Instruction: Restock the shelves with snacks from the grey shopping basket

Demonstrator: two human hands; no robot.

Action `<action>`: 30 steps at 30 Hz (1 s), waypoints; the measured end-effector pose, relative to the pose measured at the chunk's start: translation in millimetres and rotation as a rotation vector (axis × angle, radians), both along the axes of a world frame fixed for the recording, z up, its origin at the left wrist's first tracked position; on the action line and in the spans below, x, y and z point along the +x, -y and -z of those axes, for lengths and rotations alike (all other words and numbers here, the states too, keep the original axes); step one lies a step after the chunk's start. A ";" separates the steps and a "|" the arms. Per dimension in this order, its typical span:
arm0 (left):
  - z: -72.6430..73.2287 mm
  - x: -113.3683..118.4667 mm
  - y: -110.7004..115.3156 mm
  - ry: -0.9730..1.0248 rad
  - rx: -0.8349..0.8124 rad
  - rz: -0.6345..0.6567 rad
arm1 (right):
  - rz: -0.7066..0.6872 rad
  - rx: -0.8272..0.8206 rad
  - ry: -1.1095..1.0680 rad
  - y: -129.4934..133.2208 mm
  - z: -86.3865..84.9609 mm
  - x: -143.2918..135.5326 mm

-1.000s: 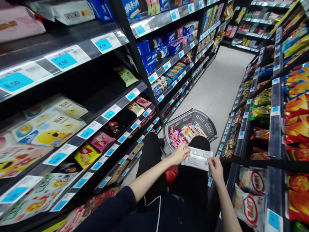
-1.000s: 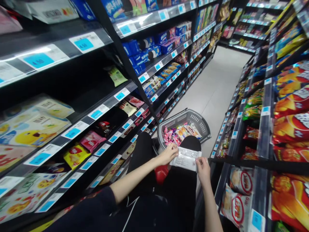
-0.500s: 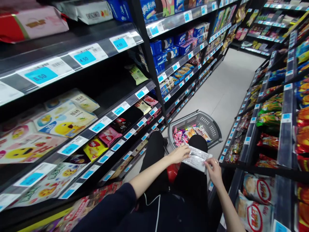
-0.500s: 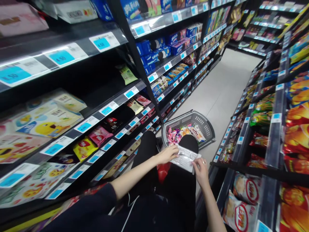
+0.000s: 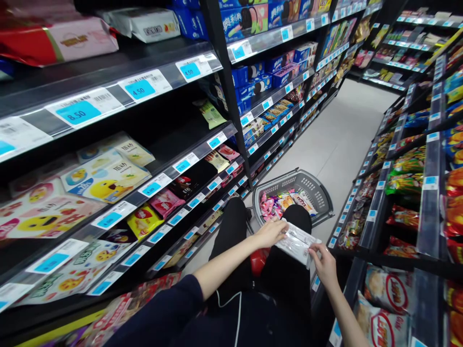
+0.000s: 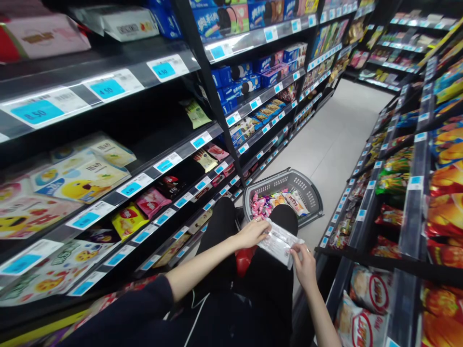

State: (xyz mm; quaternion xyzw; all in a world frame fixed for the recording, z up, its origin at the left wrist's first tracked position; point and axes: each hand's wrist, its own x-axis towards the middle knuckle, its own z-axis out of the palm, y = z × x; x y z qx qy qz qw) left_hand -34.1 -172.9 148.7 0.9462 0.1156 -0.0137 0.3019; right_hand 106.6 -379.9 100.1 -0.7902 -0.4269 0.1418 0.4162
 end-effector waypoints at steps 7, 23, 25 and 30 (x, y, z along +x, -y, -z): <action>-11.0 10.5 15.8 -0.095 0.208 0.071 | 0.050 -0.140 -0.006 1.7 -2.5 -8.0; 6.8 1.9 32.3 0.175 0.450 0.083 | 0.066 -0.004 0.399 0.9 -2.9 -37.5; 15.8 -1.0 31.5 0.290 0.513 0.148 | 0.060 0.043 0.512 3.8 3.7 -41.5; 28.5 -12.4 17.1 0.466 0.518 0.355 | -0.066 0.137 0.649 14.9 14.2 -38.8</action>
